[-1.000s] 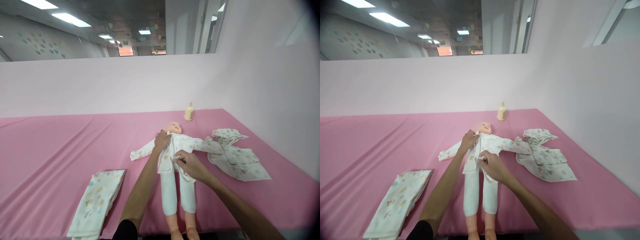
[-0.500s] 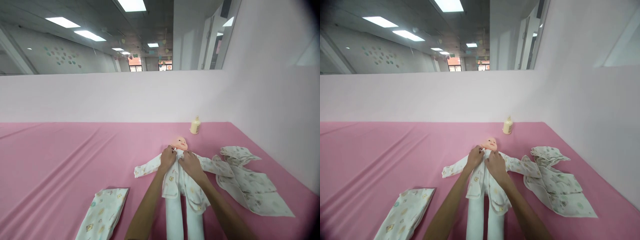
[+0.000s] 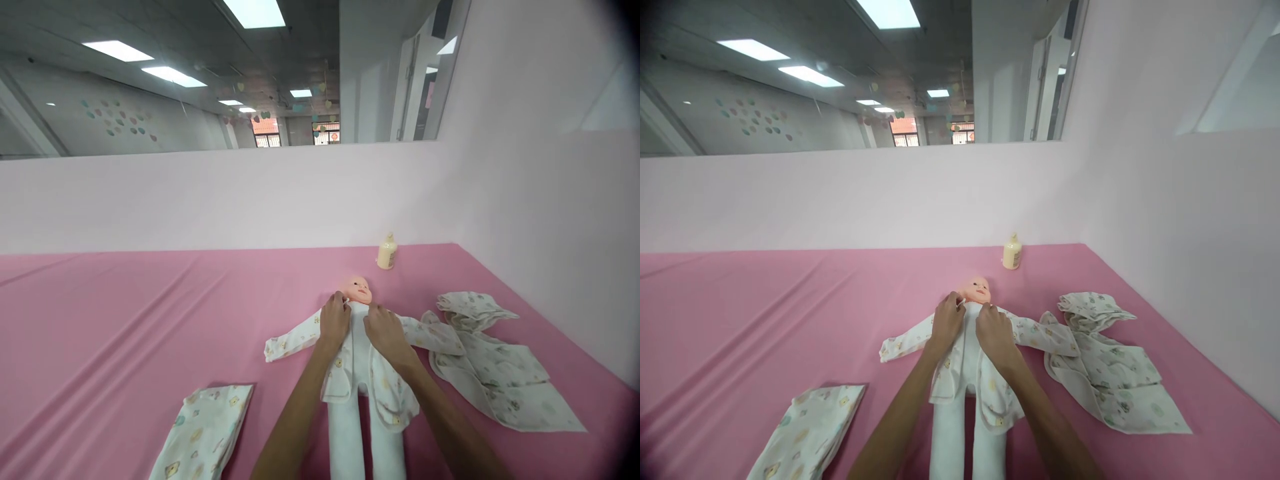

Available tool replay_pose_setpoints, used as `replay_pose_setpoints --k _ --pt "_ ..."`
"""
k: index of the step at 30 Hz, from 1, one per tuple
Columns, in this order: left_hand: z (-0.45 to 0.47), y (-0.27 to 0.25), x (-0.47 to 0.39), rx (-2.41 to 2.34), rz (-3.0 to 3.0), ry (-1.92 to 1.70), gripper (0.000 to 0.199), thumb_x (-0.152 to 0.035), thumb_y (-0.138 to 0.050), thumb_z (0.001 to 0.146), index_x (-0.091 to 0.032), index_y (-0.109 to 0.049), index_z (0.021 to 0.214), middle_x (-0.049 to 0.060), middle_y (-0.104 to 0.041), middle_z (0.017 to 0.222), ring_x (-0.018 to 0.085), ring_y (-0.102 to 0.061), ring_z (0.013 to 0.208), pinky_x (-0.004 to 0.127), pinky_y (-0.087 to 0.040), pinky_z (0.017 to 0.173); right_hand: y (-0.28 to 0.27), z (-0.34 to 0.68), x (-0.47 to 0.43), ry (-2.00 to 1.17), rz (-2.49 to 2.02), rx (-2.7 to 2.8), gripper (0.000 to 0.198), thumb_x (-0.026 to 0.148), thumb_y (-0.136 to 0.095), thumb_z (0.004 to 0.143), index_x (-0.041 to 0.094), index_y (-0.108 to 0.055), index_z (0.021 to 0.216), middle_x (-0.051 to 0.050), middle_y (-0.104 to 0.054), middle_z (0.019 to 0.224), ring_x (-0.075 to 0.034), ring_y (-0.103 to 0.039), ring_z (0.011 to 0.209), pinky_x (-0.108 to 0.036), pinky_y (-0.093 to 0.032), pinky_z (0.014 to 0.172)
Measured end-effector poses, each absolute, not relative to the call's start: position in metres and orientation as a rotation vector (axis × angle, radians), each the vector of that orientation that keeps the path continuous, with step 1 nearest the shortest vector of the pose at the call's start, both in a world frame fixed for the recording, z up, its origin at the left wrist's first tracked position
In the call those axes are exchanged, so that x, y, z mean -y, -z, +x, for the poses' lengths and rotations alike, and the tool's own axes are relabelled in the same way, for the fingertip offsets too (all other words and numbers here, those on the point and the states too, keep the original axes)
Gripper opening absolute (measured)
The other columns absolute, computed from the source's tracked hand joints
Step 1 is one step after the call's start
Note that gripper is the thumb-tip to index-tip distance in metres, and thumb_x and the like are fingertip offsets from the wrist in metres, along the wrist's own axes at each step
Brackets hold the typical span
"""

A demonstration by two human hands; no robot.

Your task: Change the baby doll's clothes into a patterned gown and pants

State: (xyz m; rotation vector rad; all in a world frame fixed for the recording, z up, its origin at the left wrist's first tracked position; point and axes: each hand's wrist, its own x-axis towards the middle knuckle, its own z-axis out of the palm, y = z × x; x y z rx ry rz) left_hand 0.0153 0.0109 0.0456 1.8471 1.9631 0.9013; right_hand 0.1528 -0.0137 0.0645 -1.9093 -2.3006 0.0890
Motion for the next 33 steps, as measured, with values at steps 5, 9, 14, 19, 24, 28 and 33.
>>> replay_pose_setpoints --k 5,9,14,19,24,28,33 --pt "0.015 -0.04 -0.015 -1.9 1.89 -0.96 0.02 -0.008 -0.043 0.088 -0.018 -0.058 0.097 0.008 -0.066 0.106 0.021 -0.06 0.097 0.031 -0.04 0.08 -0.067 0.161 0.013 -0.128 -1.915 2.337 0.024 0.015 -0.039 0.095 0.012 -0.061 0.104 -0.016 -0.07 0.104 -0.028 -0.068 0.096 -0.032 -0.039 0.071" --pt "0.009 -0.041 -0.015 -1.921 1.9 -0.873 0.021 -0.008 -0.041 0.087 -0.017 -0.059 0.092 0.01 -0.065 0.105 0.022 -0.06 0.099 0.031 -0.041 0.082 -0.067 0.17 0.013 -0.122 -1.9 2.386 0.024 0.012 -0.04 0.092 0.013 -0.062 0.102 -0.016 -0.07 0.104 -0.028 -0.067 0.097 -0.032 -0.036 0.069" --pt "-0.001 -0.048 -0.015 -1.957 1.843 -0.735 0.02 -0.012 -0.042 0.087 -0.019 -0.044 0.069 0.008 -0.063 0.087 0.02 -0.057 0.086 0.03 -0.035 0.071 -0.067 0.181 0.007 -0.205 -1.83 2.404 0.019 0.015 -0.042 0.09 0.016 -0.061 0.085 -0.011 -0.07 0.089 -0.022 -0.063 0.082 -0.031 -0.028 0.062" --pt "0.001 -0.049 -0.015 -1.902 1.776 -0.895 0.016 -0.013 -0.044 0.087 -0.018 -0.049 0.073 0.005 -0.064 0.087 0.017 -0.056 0.084 0.027 -0.035 0.071 -0.066 0.187 -0.005 -0.53 -1.649 2.297 0.021 0.017 -0.046 0.088 0.018 -0.053 0.068 -0.003 -0.063 0.069 -0.016 -0.058 0.067 -0.027 -0.03 0.059" --pt "0.007 -0.043 -0.017 -1.795 1.636 -0.982 0.016 -0.023 -0.049 0.092 -0.016 -0.062 0.093 0.006 -0.068 0.097 0.015 -0.06 0.086 0.025 -0.042 0.076 -0.058 0.189 -0.018 -1.098 -1.389 1.89 0.021 0.028 -0.05 0.09 0.019 -0.054 0.072 0.0 -0.064 0.064 -0.015 -0.063 0.061 -0.024 -0.043 0.059" --pt "0.005 -0.04 -0.019 -1.701 1.462 -0.999 0.025 -0.034 -0.05 0.092 -0.015 -0.063 0.104 0.004 -0.069 0.1 0.014 -0.062 0.087 0.023 -0.043 0.074 -0.051 0.19 -0.025 -1.2 -1.325 1.737 0.023 0.029 -0.052 0.089 0.019 -0.054 0.068 -0.001 -0.064 0.061 -0.015 -0.064 0.059 -0.024 -0.048 0.06" --pt "0.004 -0.043 -0.019 -1.831 1.497 -0.859 0.027 -0.041 -0.052 0.092 -0.016 -0.062 0.098 0.004 -0.068 0.093 0.016 -0.061 0.083 0.024 -0.039 0.069 -0.05 0.189 -0.025 -1.165 -1.446 1.812 0.018 0.024 -0.057 0.085 0.018 -0.055 0.067 0.0 -0.063 0.058 -0.013 -0.061 0.055 -0.022 -0.044 0.056"
